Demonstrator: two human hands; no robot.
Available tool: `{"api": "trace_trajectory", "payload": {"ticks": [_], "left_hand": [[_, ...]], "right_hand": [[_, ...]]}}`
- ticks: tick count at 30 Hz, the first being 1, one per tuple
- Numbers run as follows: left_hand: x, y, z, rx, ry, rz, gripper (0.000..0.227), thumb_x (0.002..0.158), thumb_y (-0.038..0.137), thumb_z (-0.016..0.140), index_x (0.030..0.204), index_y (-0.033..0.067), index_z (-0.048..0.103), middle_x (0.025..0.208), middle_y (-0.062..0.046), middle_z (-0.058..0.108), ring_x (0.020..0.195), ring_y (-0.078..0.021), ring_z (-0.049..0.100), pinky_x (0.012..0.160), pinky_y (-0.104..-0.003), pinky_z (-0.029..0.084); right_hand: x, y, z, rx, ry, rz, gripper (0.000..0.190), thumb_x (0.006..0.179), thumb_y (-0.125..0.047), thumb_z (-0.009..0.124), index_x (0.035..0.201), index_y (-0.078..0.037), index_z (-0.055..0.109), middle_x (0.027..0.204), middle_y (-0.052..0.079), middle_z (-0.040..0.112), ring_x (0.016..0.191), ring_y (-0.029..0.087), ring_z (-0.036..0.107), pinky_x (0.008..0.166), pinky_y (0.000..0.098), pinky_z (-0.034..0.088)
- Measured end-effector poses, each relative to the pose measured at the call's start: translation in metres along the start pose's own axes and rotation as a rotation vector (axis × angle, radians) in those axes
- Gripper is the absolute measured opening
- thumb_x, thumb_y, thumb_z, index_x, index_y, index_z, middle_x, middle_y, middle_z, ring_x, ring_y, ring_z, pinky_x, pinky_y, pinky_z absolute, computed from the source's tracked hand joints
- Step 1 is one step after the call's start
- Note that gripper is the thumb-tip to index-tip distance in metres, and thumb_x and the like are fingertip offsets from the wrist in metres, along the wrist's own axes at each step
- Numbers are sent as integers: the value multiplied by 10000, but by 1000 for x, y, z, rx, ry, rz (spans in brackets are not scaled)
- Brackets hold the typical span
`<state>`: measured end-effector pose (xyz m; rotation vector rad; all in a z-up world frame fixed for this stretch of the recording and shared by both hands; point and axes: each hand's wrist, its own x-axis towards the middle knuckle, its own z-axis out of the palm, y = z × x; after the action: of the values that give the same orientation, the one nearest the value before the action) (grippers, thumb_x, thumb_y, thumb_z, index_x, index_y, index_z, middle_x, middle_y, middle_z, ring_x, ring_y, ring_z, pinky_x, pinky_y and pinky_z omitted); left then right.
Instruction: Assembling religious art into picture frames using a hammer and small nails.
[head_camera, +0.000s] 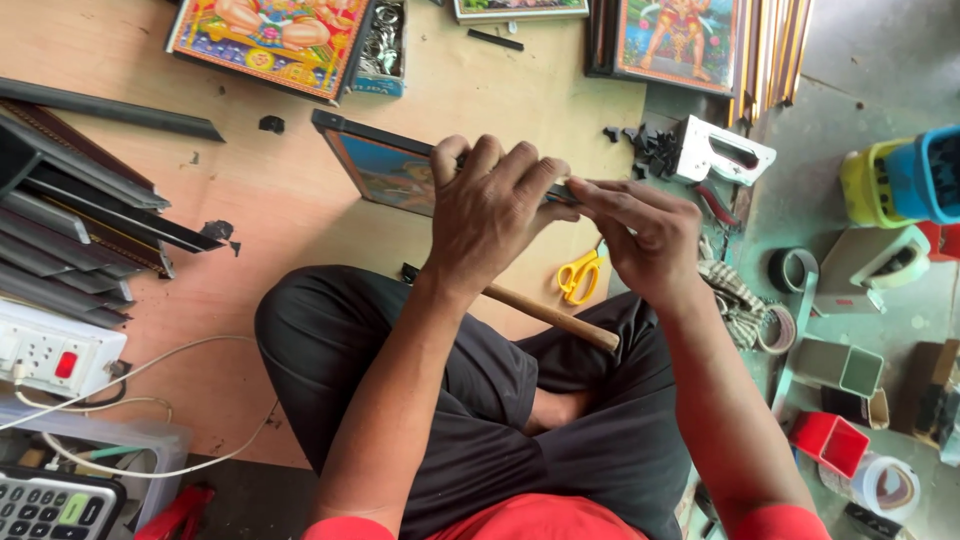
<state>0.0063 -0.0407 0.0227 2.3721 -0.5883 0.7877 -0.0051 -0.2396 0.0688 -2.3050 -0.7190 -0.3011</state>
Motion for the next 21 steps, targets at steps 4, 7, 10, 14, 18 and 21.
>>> {"api": "trace_trajectory", "payload": {"ticks": [4,7,10,14,18,21], "left_hand": [[-2,-4,9,-64,-13,15,517,886,577,744,1244,211,672,1034,81,666,957,-165,542,974,-438,307],[-3,-3,0,-123,-16,40,569,930,615,694,1299,183,663,1047,60,674,932,-173,529,971,-447,292],[-3,3,-9,-108,-3,53,524,946,626,662,1252,201,678,990,45,643,922,-188,516,969,-453,284],[0,3,-10,-50,-1,31,320,1008,562,679,1126,265,703,943,74,599,932,-186,503,982,-439,291],[0,-1,-4,-44,-18,9,254,1031,520,706,1086,272,705,948,91,587,932,-180,497,980,-430,298],[0,-1,-6,-69,-40,27,232,1012,463,747,1111,257,711,979,95,602,947,-179,508,975,-433,295]], "right_hand": [[5,3,-5,1,-5,-17,302,959,77,722,1239,-37,737,1123,153,763,958,237,770,810,307,603],[2,25,-8,-25,-20,-65,285,892,49,745,1170,-9,715,1106,177,748,977,294,751,822,349,592],[-30,103,-8,-31,2,63,245,914,-49,777,1146,-22,702,1132,142,747,1003,275,753,845,359,611],[-96,220,-4,-380,-225,543,245,920,-268,825,1098,-117,751,1049,76,788,891,243,753,779,400,577],[-134,247,11,-419,-360,557,509,689,-348,961,1015,-34,729,1010,191,704,886,368,675,694,508,549],[-128,253,11,-436,-293,620,459,717,-293,918,1048,-40,727,991,180,705,852,334,693,675,463,543]]}}
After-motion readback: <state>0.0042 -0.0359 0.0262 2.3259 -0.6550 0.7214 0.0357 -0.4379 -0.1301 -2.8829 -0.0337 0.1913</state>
